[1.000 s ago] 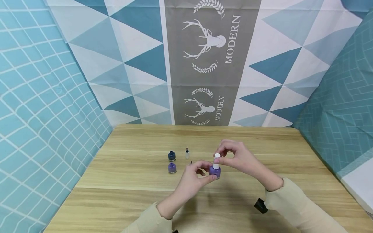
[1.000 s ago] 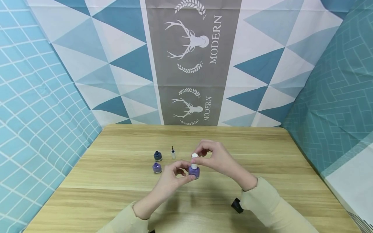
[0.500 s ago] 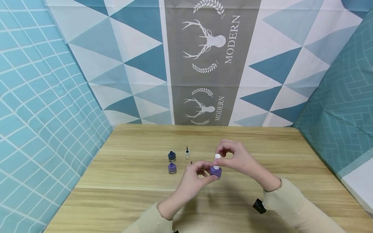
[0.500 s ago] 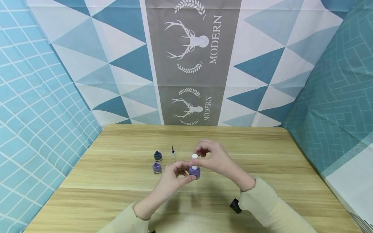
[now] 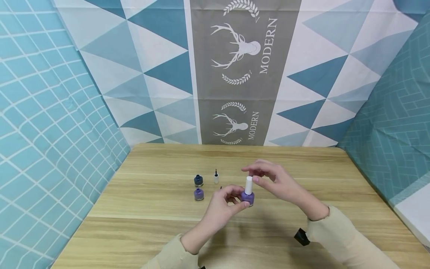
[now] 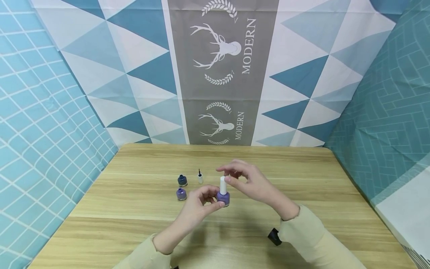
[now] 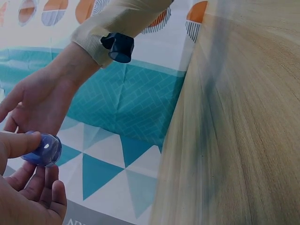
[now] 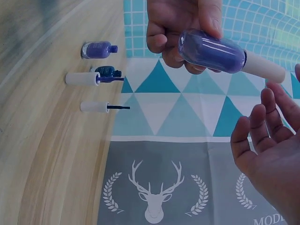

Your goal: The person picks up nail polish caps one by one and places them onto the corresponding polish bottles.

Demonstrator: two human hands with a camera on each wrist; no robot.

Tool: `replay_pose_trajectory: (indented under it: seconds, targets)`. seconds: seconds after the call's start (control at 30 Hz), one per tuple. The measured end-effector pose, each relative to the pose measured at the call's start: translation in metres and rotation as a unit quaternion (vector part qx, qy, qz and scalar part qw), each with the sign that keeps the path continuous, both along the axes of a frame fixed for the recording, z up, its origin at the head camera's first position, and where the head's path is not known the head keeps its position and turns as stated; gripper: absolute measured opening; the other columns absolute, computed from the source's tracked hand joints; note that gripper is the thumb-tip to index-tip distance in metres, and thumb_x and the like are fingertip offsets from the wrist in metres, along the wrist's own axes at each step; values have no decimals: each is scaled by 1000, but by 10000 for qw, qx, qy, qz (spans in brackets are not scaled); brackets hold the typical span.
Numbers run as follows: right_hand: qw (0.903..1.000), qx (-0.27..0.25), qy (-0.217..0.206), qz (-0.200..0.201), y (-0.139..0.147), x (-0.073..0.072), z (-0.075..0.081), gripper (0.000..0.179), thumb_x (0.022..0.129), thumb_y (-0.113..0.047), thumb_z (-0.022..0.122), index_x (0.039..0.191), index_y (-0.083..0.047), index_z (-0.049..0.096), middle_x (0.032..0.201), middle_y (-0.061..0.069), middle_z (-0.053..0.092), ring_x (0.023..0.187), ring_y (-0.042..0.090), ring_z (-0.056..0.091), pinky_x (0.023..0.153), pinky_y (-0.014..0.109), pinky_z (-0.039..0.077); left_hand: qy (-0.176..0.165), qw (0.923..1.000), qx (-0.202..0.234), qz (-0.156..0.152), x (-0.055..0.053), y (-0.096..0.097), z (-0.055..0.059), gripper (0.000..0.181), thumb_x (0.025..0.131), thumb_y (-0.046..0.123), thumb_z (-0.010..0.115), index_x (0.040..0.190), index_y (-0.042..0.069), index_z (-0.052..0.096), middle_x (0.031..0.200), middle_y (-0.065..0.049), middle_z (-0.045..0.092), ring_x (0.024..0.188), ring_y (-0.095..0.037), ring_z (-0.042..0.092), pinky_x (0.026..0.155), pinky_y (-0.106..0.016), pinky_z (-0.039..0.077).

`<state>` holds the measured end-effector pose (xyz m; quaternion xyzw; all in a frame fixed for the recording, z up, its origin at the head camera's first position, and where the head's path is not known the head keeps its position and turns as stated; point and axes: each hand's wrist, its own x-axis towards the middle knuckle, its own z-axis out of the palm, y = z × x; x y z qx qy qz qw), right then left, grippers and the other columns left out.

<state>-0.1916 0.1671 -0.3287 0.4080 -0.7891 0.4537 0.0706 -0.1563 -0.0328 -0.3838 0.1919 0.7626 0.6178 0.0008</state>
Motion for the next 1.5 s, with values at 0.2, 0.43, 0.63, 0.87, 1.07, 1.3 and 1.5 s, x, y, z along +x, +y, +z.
replay_pose_trajectory:
  seconds: [0.2, 0.43, 0.63, 0.87, 1.07, 1.3, 1.5]
  targets:
    - [9990, 147, -46, 428, 0, 0, 0, 32, 95, -1, 50, 123, -12, 61, 111, -3, 61, 92, 12, 54, 75, 27, 48, 63, 10000, 44, -64, 9, -1, 14, 25, 78, 4, 74, 101, 1, 67, 93, -10, 68, 81, -17, 60, 70, -22, 51]
    - [9985, 218, -80, 493, 0, 2, 1, 28, 95, -1, 50, 115, -12, 65, 112, -3, 60, 101, 14, 55, 80, 29, 48, -5, 10000, 0, -87, 14, -2, 25, 25, 79, 3, 73, 103, 0, 66, 94, -10, 68, 84, -21, 60, 72, -22, 51]
    - [9988, 181, 64, 446, 1, 1, -2, 27, 94, 0, 52, 112, -12, 66, 110, -3, 60, 98, 12, 55, 75, 29, 48, -4, 10000, -15, -67, 16, -2, 29, 25, 79, 1, 72, 103, -1, 66, 94, -11, 68, 85, -22, 60, 71, -22, 50]
    - [9990, 118, 103, 423, 1, 0, -2, 28, 92, 3, 55, 110, -15, 67, 106, -2, 61, 95, 12, 56, 75, 26, 48, 23, 10000, -82, -25, 17, -2, 30, 25, 79, 2, 73, 103, -1, 66, 93, -12, 68, 84, -21, 60, 71, -22, 50]
    - [9991, 81, 144, 401, 0, 1, 1, 27, 90, 2, 58, 107, -17, 67, 102, 0, 62, 88, 11, 55, 71, 26, 47, 29, 10000, -43, -27, 16, -2, 29, 25, 78, 1, 73, 102, -1, 66, 93, -12, 68, 83, -21, 60, 71, -22, 50]
    - [9995, 64, 114, 272, 0, 0, -1, 26, 87, 0, 62, 104, -19, 67, 96, -3, 62, 78, 9, 53, 62, 24, 45, 67, 10000, -5, -17, 18, -1, 30, 25, 77, 1, 74, 100, -2, 66, 93, -12, 68, 81, -18, 60, 71, -22, 50]
    - [9997, 0, 158, 173, -1, 1, -1, 22, 85, -1, 65, 101, -16, 67, 93, -1, 62, 75, 10, 53, 59, 24, 44, 61, 10000, -35, 4, 11, 0, 17, 26, 77, 3, 75, 101, 1, 67, 93, -10, 68, 81, -17, 60, 71, -22, 51]
